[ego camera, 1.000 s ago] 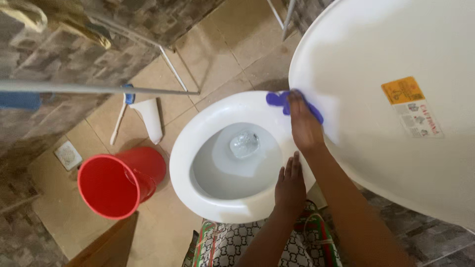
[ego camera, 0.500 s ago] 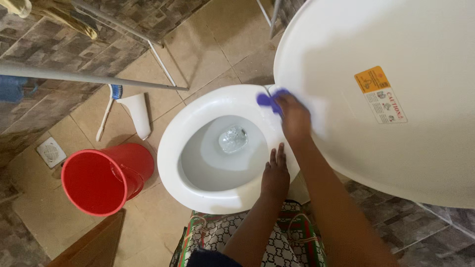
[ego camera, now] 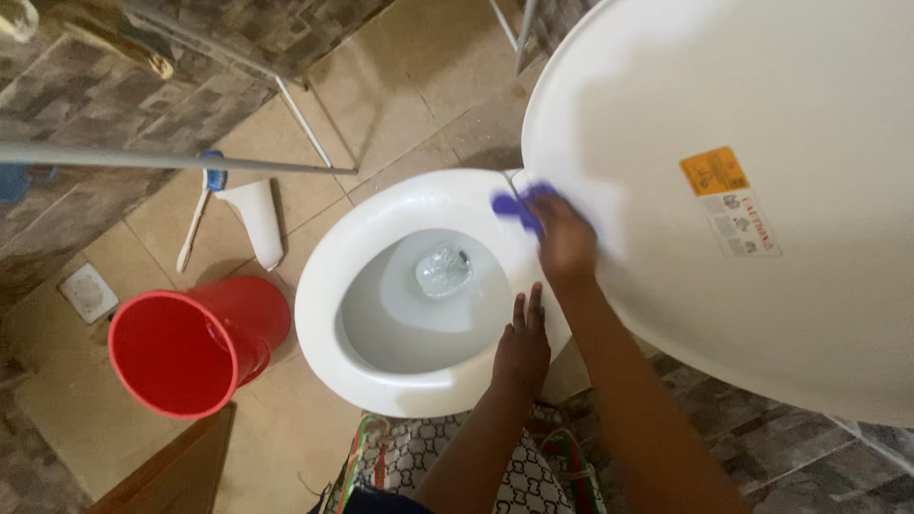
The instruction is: The person cleans the toilet bowl and lid by hand with a cloth and a brush, periodically rinsing the cloth in a bucket of water.
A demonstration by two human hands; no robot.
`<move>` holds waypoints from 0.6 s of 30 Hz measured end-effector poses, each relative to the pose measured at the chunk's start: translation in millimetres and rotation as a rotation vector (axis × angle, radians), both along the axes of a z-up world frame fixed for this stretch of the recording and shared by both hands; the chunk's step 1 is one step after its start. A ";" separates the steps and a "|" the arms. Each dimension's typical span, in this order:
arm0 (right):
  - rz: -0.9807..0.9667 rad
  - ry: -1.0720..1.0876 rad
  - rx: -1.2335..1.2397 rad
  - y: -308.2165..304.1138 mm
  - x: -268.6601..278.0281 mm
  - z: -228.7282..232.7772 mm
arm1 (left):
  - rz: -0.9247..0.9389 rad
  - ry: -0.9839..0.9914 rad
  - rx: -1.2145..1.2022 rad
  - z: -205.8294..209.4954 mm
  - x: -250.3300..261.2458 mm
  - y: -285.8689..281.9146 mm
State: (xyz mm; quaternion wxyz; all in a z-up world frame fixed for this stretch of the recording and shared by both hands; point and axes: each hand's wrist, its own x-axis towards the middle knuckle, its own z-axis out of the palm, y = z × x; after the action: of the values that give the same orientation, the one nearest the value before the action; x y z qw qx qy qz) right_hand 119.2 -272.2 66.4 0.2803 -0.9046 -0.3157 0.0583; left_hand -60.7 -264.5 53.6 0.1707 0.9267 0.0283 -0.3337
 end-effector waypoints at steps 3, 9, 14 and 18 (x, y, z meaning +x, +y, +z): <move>-0.001 0.002 -0.064 20.7 15.4 -9.1 | 0.139 -0.242 0.026 -3.8 -0.8 -2.8; -0.173 0.072 -0.187 -82.2 -81.8 23.6 | -0.109 0.126 0.043 10.6 7.7 1.1; 0.016 -0.056 -0.182 -59.6 -66.7 16.4 | 0.049 -0.240 0.076 -5.1 -2.1 1.8; 0.080 0.026 -0.069 -11.1 -35.6 -10.6 | -0.183 0.055 0.099 -10.3 -1.1 -9.7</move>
State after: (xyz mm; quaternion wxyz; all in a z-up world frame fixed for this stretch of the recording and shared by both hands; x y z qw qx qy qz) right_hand 83.7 -283.3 55.8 0.2503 -0.8997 -0.3456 0.0920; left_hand -61.8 -274.2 43.3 0.0929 0.9232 -0.0355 -0.3713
